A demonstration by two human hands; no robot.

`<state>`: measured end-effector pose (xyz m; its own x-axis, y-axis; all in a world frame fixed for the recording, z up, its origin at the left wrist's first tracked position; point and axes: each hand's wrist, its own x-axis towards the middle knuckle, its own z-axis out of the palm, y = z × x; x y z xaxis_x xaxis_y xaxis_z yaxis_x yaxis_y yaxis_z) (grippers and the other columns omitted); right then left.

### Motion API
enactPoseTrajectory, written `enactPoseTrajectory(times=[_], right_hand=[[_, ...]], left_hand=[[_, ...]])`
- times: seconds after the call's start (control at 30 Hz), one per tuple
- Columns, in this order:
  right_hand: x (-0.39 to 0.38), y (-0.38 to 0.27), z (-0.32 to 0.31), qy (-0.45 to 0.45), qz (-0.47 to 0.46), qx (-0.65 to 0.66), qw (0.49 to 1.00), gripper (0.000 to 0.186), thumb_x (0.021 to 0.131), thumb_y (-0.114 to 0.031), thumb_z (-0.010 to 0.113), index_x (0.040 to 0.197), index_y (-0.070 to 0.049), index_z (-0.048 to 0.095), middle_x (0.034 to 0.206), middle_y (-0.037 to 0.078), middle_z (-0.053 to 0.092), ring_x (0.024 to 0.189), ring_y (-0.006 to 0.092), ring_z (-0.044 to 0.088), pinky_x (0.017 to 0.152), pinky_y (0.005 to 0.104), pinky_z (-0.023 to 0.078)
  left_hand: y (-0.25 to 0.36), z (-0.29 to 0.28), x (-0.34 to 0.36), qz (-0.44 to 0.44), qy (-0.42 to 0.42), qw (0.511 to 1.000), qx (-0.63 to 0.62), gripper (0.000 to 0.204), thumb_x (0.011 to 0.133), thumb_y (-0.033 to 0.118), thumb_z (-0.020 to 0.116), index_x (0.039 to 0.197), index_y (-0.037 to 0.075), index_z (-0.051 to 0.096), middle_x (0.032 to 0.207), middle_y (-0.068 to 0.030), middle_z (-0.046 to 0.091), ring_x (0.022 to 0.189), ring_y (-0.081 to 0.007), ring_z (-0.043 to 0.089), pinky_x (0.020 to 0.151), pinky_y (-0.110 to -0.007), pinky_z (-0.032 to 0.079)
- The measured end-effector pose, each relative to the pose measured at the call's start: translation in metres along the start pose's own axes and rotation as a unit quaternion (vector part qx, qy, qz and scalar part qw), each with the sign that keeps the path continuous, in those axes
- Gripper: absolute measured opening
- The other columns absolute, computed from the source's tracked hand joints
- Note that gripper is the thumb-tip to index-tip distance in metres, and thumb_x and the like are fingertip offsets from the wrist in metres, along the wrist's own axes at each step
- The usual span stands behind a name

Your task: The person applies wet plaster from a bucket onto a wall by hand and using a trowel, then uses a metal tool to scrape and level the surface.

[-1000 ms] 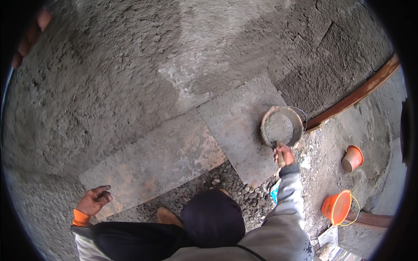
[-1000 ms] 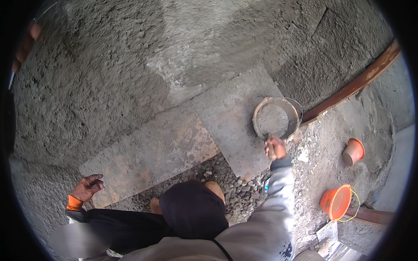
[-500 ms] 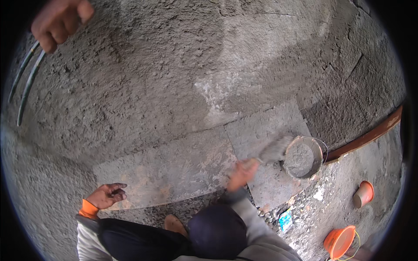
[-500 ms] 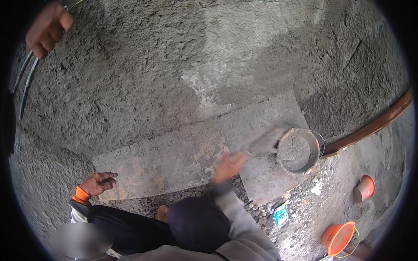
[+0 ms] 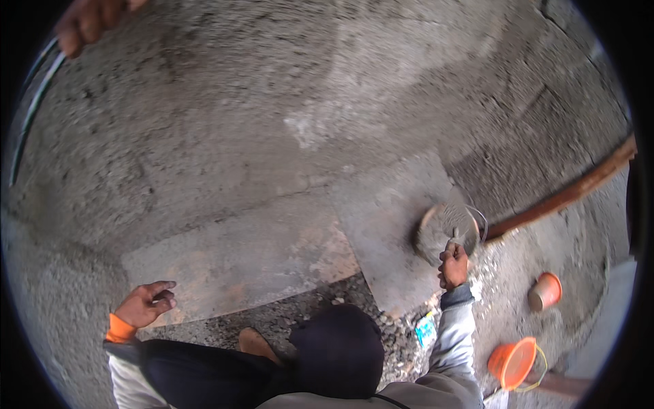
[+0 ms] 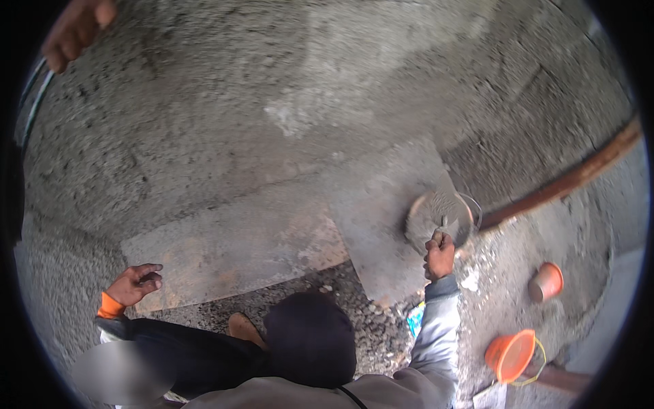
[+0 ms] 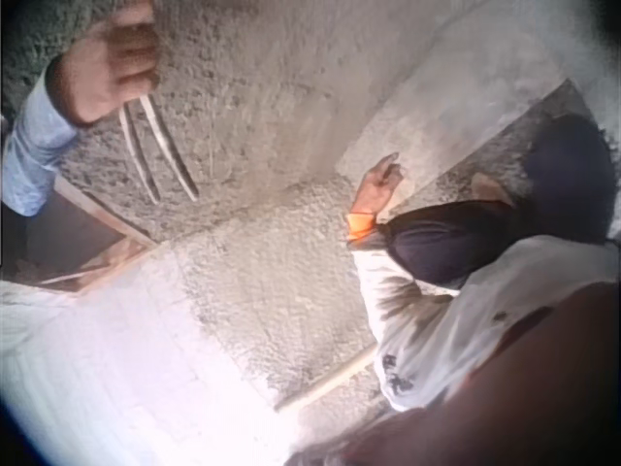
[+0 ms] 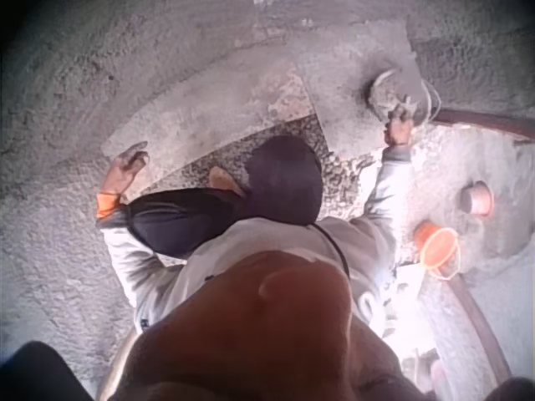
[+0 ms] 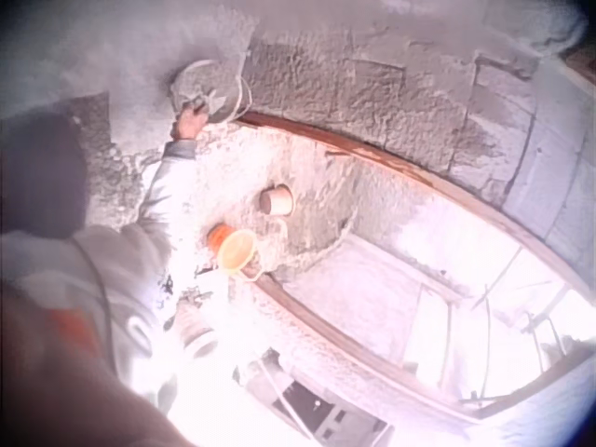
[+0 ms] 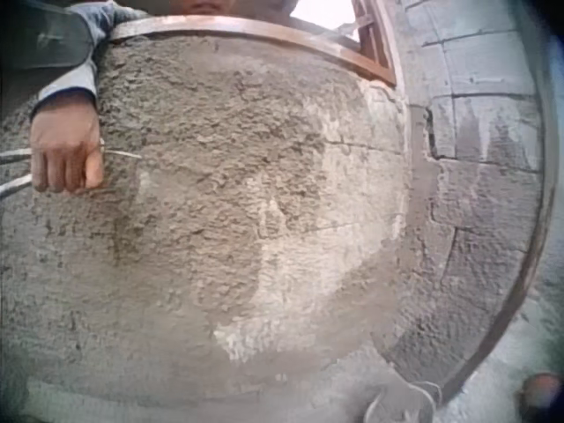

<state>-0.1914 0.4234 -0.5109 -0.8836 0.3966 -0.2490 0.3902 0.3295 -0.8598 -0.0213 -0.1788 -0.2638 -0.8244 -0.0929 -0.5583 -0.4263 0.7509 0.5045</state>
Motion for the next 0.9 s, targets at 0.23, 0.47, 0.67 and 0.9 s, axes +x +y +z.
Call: enactPoseTrajectory(times=[0.23, 0.47, 0.67, 0.9], right_hand=[[0.076, 0.044, -0.026, -0.161, 0.021, -0.485, 0.859, 0.023, 0.072, -0.016, 0.060, 0.081, 0.005, 0.064, 0.082, 0.022, 0.065, 0.075, 0.0299, 0.065, 0.067, 0.0409, 0.052], [0.027, 0.045, -0.015, -0.182, 0.147, 0.250, 0.940, 0.017, 0.073, -0.009, 0.055, 0.087, 0.000, 0.057, 0.069, 0.009, 0.056, 0.046, 0.0156, 0.051, 0.039, 0.0305, 0.045], [-0.025, 0.067, 0.007, -0.113, 0.043, 0.407, 0.905, 0.029, 0.074, -0.003, 0.048, 0.104, -0.002, 0.049, 0.080, 0.008, 0.055, 0.045, 0.0152, 0.050, 0.037, 0.0279, 0.046], [-0.063, 0.003, 0.055, -0.006, -0.028, 0.436, 0.899, 0.033, 0.077, -0.006, 0.048, 0.110, -0.002, 0.043, 0.074, 0.007, 0.050, 0.048, 0.0152, 0.050, 0.040, 0.0256, 0.044]], left_hand=[[0.020, 0.008, 0.019, 0.033, -0.019, 0.999, -0.007, 0.046, 0.085, 0.019, 0.063, 0.123, -0.003, 0.048, 0.096, -0.0115, 0.062, 0.087, -0.0166, 0.060, 0.081, -0.029, 0.047], [0.020, 0.006, 0.017, 0.027, -0.032, 0.999, -0.015, 0.043, 0.085, 0.017, 0.061, 0.121, -0.004, 0.049, 0.096, -0.0130, 0.063, 0.092, -0.0185, 0.060, 0.083, -0.030, 0.047], [0.028, 0.006, 0.013, 0.002, -0.029, 0.999, 0.013, 0.041, 0.085, 0.013, 0.059, 0.121, -0.004, 0.049, 0.095, -0.0119, 0.063, 0.091, -0.0180, 0.060, 0.083, -0.030, 0.047], [0.013, 0.003, 0.005, -0.029, -0.020, 0.999, -0.036, 0.044, 0.085, 0.016, 0.061, 0.122, -0.003, 0.049, 0.095, -0.0118, 0.062, 0.091, -0.0179, 0.060, 0.085, -0.030, 0.047]])
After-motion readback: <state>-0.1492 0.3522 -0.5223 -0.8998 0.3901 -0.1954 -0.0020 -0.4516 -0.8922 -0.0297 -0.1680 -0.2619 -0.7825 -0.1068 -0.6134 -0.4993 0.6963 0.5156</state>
